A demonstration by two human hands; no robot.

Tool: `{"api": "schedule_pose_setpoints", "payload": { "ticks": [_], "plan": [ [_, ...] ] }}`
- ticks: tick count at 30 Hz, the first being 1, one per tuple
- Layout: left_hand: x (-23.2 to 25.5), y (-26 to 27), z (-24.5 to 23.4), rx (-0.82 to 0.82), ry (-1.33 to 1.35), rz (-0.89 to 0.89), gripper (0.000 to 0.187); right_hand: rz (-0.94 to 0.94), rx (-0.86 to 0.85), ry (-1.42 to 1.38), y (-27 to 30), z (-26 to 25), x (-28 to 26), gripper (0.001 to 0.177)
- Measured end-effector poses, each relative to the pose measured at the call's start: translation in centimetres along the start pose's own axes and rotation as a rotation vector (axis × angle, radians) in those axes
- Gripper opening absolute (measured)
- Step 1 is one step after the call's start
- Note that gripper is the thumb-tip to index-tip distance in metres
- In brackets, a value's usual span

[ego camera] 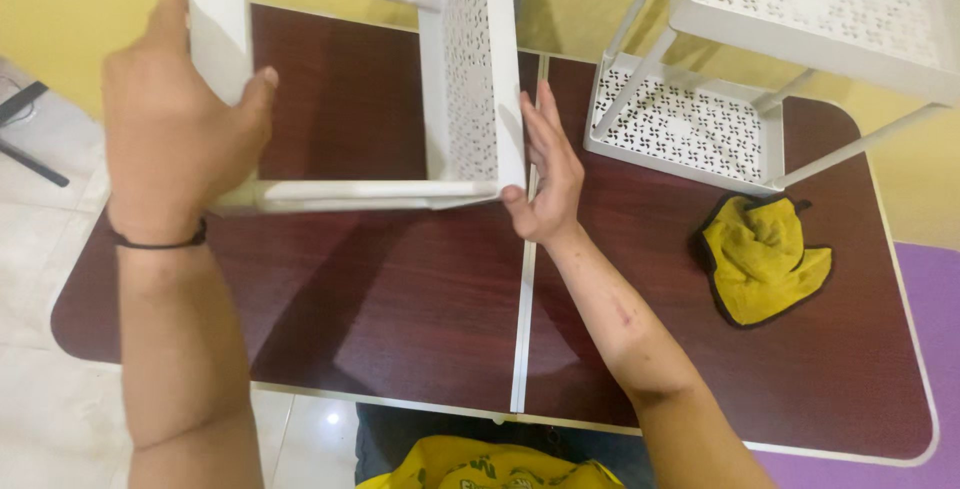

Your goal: The person wipes a white perforated plastic shelf unit with a yellow cloth, then assembles it by inserting vertical supports and placing the top tray. The person repeats the assembly process with a second identical unit, stacking the trays and supports to form two-tiered shelving units on a wooden table.

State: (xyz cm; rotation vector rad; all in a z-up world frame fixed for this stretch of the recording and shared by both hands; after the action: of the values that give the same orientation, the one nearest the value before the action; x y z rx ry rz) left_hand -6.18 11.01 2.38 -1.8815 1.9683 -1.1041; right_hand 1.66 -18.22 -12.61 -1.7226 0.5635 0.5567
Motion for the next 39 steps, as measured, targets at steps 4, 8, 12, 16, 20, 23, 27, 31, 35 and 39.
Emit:
{"api": "schedule_pose_setpoints", "payload": {
  "ticks": [4, 8, 12, 16, 20, 23, 27, 31, 35, 39],
  "plan": [
    [5.3, -1.1, -3.6, 0.052, -0.195, 0.392, 0.058, 0.439, 0.048, -0.142, 0.2, -1.2, 5.4, 0.072],
    [7.7, -0.6, -3.1, 0.009, -0.352, 0.523, 0.048, 0.227, 0.069, 0.177, -1.7, -4.2, 5.2, 0.079],
    [8.4, 1.0, -0.9, -0.035, -0.449, 0.679, 0.029, 0.258, -0.052, 0.346, -1.9, -4.7, 6.3, 0.104],
    [7.0, 1.9, 0.3, -0.083, -0.397, 0.749, 0.035, 0.438, -0.195, 0.301, -0.6, -2.9, 9.5, 0.098],
    [4.2, 2.5, 1.9, 0.083, -0.565, 0.881, 0.037, 0.573, -0.398, 0.193, 2.2, -0.1, 12.7, 0.061],
    [0.1, 4.3, 1.0, 0.467, -0.567, 0.781, 0.055, 0.459, -0.486, 0.163, 3.6, 1.8, 12.9, 0.053],
    [-13.5, 5.9, 3.9, 0.626, 0.493, 0.004, 0.086, 0.411, -0.374, 0.146, 4.2, 2.4, 13.0, 0.028],
    [-23.6, 10.2, 17.5, 0.413, 1.143, -0.918, 0.094, 0.427, -0.273, 0.392, 4.9, 2.0, 13.0, 0.025],
    [-24.2, 6.5, 19.5, 0.572, 1.166, -0.531, 0.09, 0.442, -0.162, 0.62, 4.1, -0.1, 14.4, 0.028],
    [-23.3, 7.5, 19.0, 0.698, 0.879, -0.45, 0.087, 0.419, -0.084, 0.61, 4.8, -0.7, 14.5, 0.026]
  ]
}}
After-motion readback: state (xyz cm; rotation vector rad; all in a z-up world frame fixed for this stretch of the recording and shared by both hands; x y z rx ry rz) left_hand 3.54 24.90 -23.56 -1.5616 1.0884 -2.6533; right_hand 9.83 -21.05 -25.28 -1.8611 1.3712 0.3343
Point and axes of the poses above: each hand's wrist, its own y-axis away from the middle knuckle, its own z-axis out of the palm, x = y × z, the point moved 9 cm from there along -y, towards the middle knuckle, and after that the axes turned 2 degrees about x, right-handed, at the moved point
